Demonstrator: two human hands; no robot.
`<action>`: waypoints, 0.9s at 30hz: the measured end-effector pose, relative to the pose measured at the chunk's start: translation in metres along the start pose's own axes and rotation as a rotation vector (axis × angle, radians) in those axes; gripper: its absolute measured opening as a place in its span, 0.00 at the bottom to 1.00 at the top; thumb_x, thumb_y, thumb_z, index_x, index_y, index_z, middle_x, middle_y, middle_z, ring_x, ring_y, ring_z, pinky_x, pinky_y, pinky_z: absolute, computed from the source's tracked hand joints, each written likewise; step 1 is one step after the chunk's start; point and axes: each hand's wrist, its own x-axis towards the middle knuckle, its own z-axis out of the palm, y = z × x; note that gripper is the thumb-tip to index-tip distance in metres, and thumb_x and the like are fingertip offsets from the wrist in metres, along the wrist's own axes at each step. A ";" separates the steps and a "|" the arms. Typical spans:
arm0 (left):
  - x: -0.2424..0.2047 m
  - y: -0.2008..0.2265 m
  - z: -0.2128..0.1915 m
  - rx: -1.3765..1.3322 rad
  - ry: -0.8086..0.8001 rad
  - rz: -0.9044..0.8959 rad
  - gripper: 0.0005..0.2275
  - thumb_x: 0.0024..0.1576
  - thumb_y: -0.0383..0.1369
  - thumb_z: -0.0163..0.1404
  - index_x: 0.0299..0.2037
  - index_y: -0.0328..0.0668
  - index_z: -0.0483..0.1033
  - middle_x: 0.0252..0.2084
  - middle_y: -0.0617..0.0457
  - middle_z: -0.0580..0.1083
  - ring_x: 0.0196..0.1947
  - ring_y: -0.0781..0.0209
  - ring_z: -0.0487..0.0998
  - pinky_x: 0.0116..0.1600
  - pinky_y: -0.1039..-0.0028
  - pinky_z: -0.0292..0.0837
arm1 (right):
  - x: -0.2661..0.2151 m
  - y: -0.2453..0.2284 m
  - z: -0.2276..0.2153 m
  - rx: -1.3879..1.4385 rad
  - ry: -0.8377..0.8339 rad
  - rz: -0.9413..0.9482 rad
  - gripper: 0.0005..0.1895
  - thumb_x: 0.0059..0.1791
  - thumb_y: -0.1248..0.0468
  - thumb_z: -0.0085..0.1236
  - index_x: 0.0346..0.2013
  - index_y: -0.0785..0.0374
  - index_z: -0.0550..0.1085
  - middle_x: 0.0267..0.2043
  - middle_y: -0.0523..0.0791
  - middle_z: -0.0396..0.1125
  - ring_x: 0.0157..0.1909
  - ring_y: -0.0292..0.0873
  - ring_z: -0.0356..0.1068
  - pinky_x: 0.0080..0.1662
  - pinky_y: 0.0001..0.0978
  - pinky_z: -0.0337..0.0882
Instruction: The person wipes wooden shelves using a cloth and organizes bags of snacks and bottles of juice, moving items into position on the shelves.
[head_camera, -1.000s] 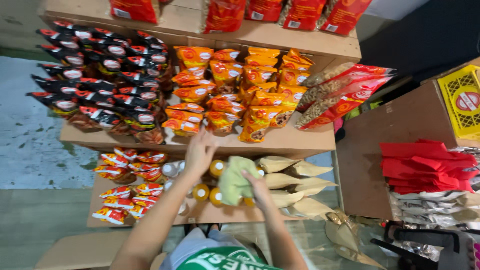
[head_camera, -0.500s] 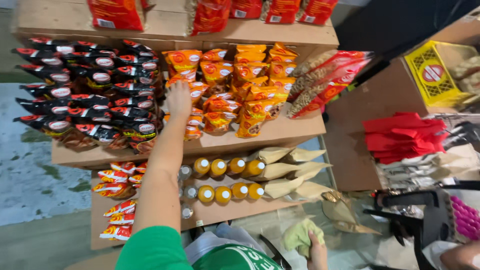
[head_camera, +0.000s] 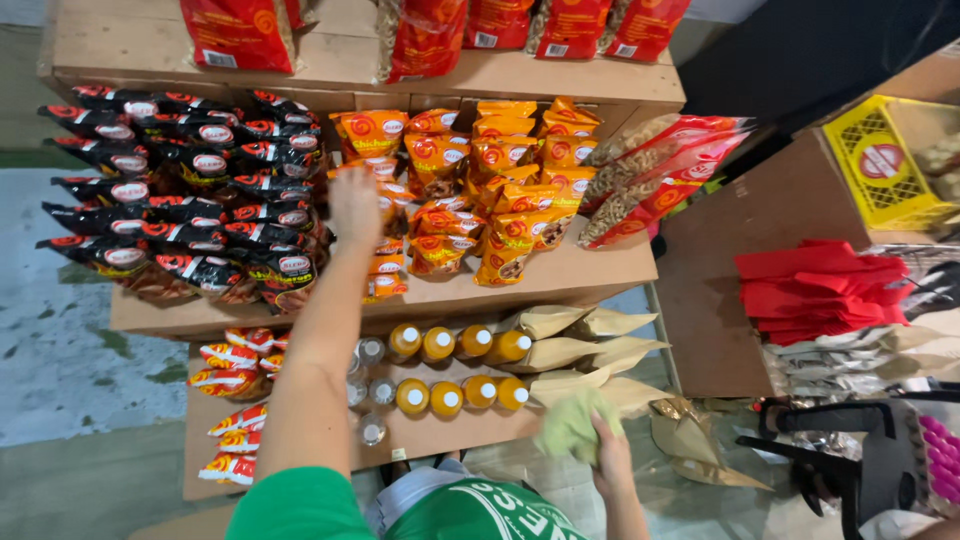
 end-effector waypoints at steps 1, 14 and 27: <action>-0.009 0.017 -0.009 0.008 -0.003 -0.003 0.07 0.52 0.28 0.51 0.38 0.41 0.79 0.42 0.48 0.73 0.43 0.49 0.69 0.42 0.62 0.69 | -0.001 -0.005 0.017 -0.004 -0.006 0.006 0.19 0.49 0.63 0.59 0.54 0.62 0.74 0.45 0.51 0.74 0.36 0.52 0.74 0.26 0.48 0.73; -0.129 0.097 -0.066 -0.188 -0.495 -0.477 0.40 0.47 0.28 0.65 0.72 0.55 0.61 0.77 0.38 0.47 0.74 0.21 0.42 0.62 0.21 0.52 | 0.000 -0.062 0.228 -0.776 -0.435 -0.254 0.46 0.46 0.47 0.67 0.74 0.54 0.58 0.67 0.58 0.64 0.70 0.58 0.62 0.68 0.54 0.61; -0.113 0.090 -0.050 -0.051 -0.396 -0.445 0.39 0.45 0.30 0.67 0.70 0.62 0.64 0.81 0.46 0.41 0.75 0.21 0.37 0.59 0.14 0.50 | -0.040 -0.126 0.333 -1.361 -0.628 -0.539 0.43 0.52 0.49 0.51 0.77 0.32 0.40 0.63 0.64 0.65 0.67 0.66 0.64 0.68 0.56 0.61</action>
